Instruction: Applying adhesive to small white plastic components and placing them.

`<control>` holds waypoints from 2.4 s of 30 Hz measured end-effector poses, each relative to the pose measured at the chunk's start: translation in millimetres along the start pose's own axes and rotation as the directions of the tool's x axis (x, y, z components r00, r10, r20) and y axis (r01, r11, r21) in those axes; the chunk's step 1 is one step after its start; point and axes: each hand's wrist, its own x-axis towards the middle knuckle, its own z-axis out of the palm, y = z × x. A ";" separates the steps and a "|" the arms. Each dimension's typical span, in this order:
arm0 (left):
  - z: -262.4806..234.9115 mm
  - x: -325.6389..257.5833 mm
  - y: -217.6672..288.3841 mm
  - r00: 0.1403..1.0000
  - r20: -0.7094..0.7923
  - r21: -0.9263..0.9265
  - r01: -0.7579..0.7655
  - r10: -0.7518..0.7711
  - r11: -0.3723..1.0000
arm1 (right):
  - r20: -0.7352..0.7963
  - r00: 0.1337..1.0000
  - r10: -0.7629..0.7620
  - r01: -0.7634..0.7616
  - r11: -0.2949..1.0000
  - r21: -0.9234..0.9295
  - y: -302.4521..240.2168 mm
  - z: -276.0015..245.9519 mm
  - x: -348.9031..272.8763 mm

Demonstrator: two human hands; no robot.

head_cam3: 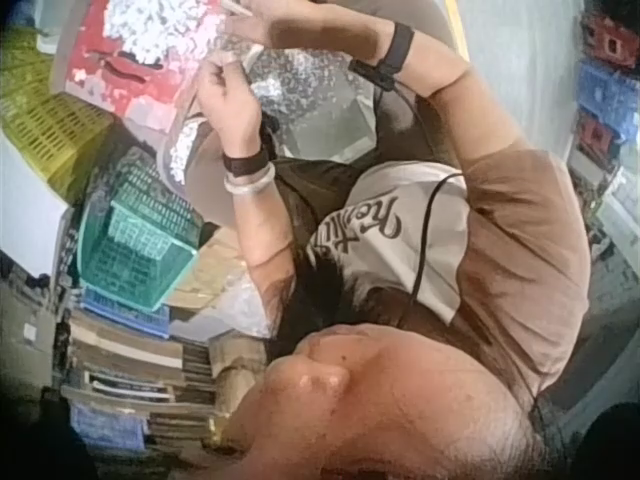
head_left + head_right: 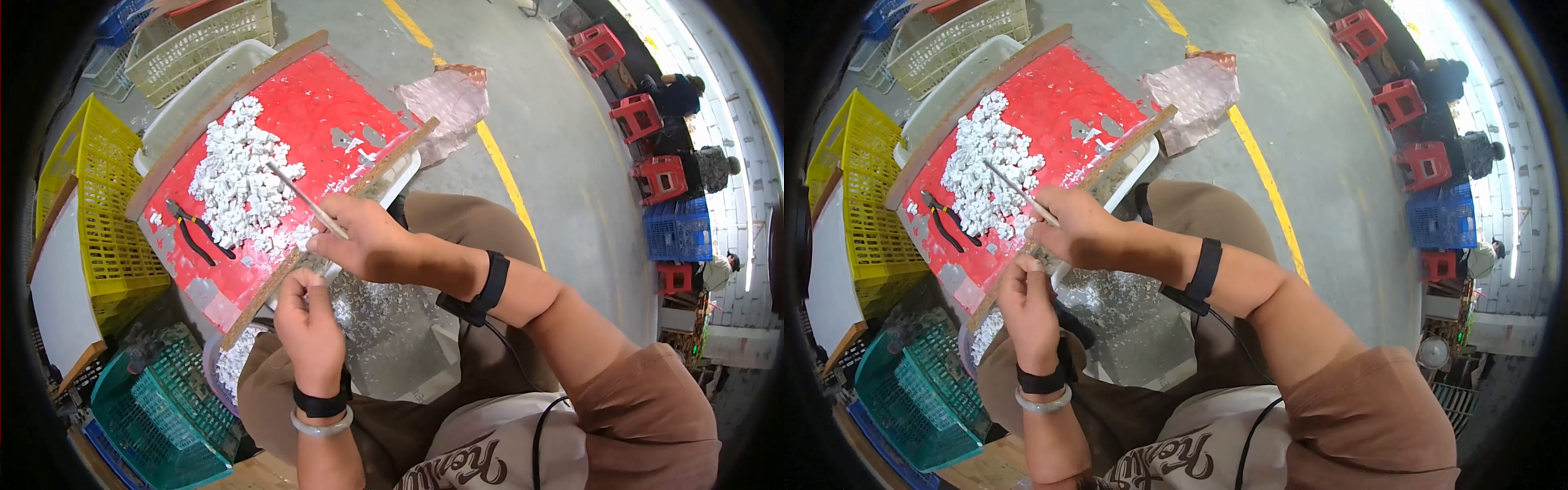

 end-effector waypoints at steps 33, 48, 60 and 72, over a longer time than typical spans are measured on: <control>-12.9 20.4 7.1 0.973 -0.041 -0.348 0.199 -0.227 0.916 | 0.176 0.983 0.052 -0.094 0.967 0.237 5.9 8.0 -3.8; -12.8 -6.4 7.1 0.916 0.353 0.147 0.148 -0.192 0.978 | 0.207 0.974 0.089 -0.175 0.879 0.444 15.3 1.7 6.3; -8.8 16.9 5.7 0.969 0.130 -0.499 0.247 -0.210 0.831 | 0.308 0.951 0.035 -0.214 0.793 0.571 5.9 0.4 0.0; -21.1 17.0 7.6 0.929 0.220 -0.745 0.356 -0.296 0.564 | 0.316 0.942 0.112 -0.326 0.523 0.787 -19.4 -58.3 -8.1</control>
